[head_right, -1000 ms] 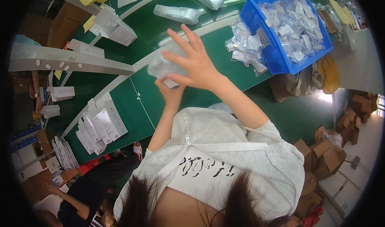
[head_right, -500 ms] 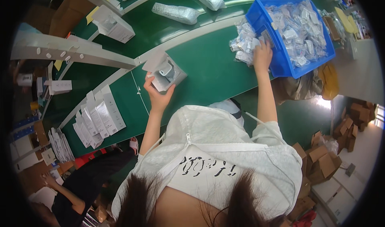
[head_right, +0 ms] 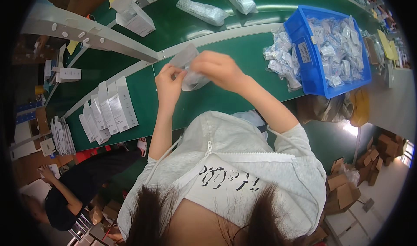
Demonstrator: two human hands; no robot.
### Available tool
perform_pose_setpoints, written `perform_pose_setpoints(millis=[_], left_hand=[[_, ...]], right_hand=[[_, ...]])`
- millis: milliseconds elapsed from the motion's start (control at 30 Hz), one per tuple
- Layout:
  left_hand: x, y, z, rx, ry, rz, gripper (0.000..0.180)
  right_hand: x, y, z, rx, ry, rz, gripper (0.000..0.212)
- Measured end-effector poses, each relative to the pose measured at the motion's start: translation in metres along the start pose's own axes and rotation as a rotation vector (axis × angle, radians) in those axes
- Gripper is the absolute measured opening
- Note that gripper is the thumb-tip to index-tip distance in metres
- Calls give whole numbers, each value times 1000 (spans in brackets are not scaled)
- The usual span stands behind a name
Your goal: The person folds cardboard boxes, places wrapped devices and small packets into them by hand, closes the boxes, and sets them onto the conveyor belt.
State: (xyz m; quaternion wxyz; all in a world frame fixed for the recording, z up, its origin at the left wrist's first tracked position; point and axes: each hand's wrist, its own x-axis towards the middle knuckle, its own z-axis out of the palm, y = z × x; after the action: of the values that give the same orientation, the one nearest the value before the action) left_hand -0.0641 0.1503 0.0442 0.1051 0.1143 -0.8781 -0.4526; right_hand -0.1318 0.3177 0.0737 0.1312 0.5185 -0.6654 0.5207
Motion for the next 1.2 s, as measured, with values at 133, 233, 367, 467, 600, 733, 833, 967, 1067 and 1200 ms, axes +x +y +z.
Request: perform_pose_setpoints(millis=[133, 233, 367, 467, 600, 733, 833, 967, 1067, 1200], left_hand=[[3, -5, -6, -71, 18, -52, 6], [5, -16, -12, -95, -119, -79, 12], [4, -53, -36, -351, 93, -28, 42], [-6, -133, -89, 821, 340, 18, 66], [-36, -195, -136, 1030, 91, -480, 82], [-61, -219, -131, 1051, 22, -449, 90], [-50, -158, -84, 945, -29, -419, 88], [-67, -109, -19, 810, -127, -271, 85], [-60, -120, -32, 578, 78, -205, 74], [-25, -150, -64, 368, 91, -325, 65]], right_hand=[[0, 15, 21, -312, -320, -141, 18], [-9, 16, 31, -494, -438, -182, 21], [-25, 13, 24, -476, -464, -74, 24], [-12, 42, 7, -524, -437, -5, 22], [42, 86, -24, -520, -260, 106, 21], [127, 155, -31, -604, -14, -8, 27], [165, 228, -24, -827, -66, -34, 25], [164, 307, -7, -959, -280, -25, 27], [160, 307, 3, -983, -288, -70, 28], [149, 259, 19, -889, -61, -230, 28]])
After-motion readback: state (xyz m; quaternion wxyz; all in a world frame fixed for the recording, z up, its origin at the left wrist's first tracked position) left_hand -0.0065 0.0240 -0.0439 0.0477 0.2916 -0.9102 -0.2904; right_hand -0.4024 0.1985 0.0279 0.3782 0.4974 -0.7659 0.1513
